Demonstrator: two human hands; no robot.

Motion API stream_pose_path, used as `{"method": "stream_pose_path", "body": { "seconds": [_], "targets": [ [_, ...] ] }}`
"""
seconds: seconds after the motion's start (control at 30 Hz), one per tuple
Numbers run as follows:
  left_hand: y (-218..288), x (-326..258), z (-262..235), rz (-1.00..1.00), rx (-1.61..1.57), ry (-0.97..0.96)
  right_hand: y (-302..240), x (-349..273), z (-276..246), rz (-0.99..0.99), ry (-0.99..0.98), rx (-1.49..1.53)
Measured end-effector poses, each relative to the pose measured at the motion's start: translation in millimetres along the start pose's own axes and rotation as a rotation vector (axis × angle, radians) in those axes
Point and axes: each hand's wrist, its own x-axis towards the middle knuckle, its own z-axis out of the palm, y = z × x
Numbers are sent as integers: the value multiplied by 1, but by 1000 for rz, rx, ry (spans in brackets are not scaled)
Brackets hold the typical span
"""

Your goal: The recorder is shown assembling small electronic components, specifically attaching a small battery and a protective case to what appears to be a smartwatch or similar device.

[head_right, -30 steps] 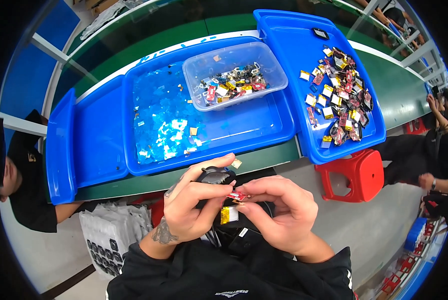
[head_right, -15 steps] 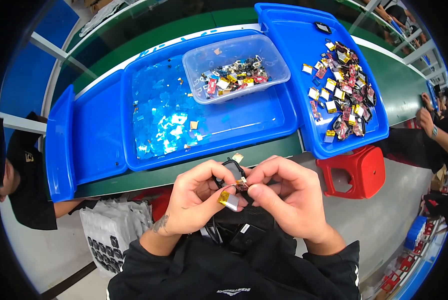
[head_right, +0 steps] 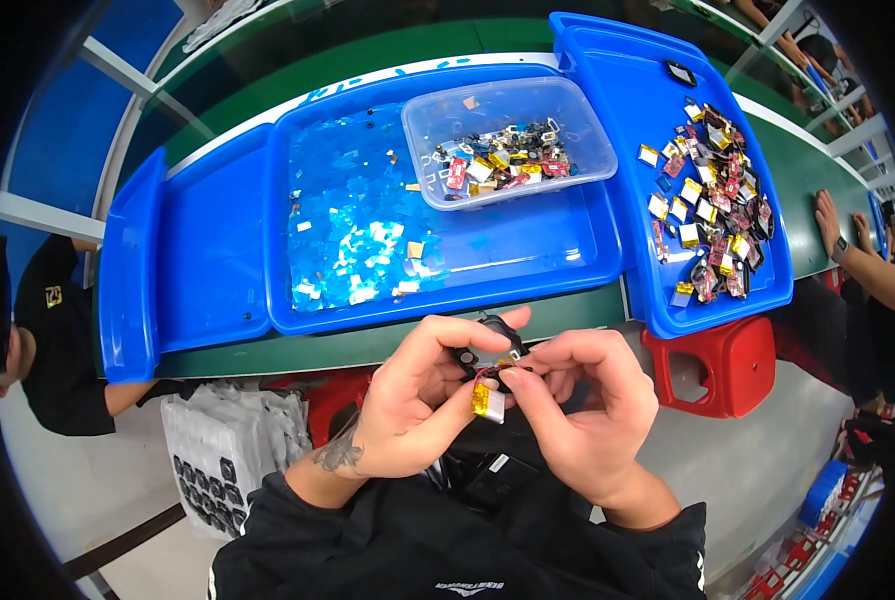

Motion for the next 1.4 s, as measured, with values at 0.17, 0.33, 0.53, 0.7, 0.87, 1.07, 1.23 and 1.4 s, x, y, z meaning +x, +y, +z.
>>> {"method": "stream_pose_path", "body": {
  "seconds": [0.17,0.33,0.53,0.7,0.87,1.07,1.23,1.4],
  "targets": [
    [-9,-1,-3,32,-18,8,-7,2,2,154,5,161],
    [-7,1,-5,69,69,-10,-7,2,-1,209,42,254],
    [-11,1,-7,33,7,-17,1,0,2,105,-1,73],
    [-16,1,-3,104,-38,59,5,2,6,-171,-47,-215],
    [-14,1,-2,116,-84,87,4,0,4,133,-50,51],
    [-12,1,-2,142,-7,56,-1,5,4,180,-75,122],
    [-15,2,-2,193,-60,66,2,7,4,146,-115,24],
    [-12,6,-3,220,-30,91,3,14,6,191,-150,64]
  ]
}}
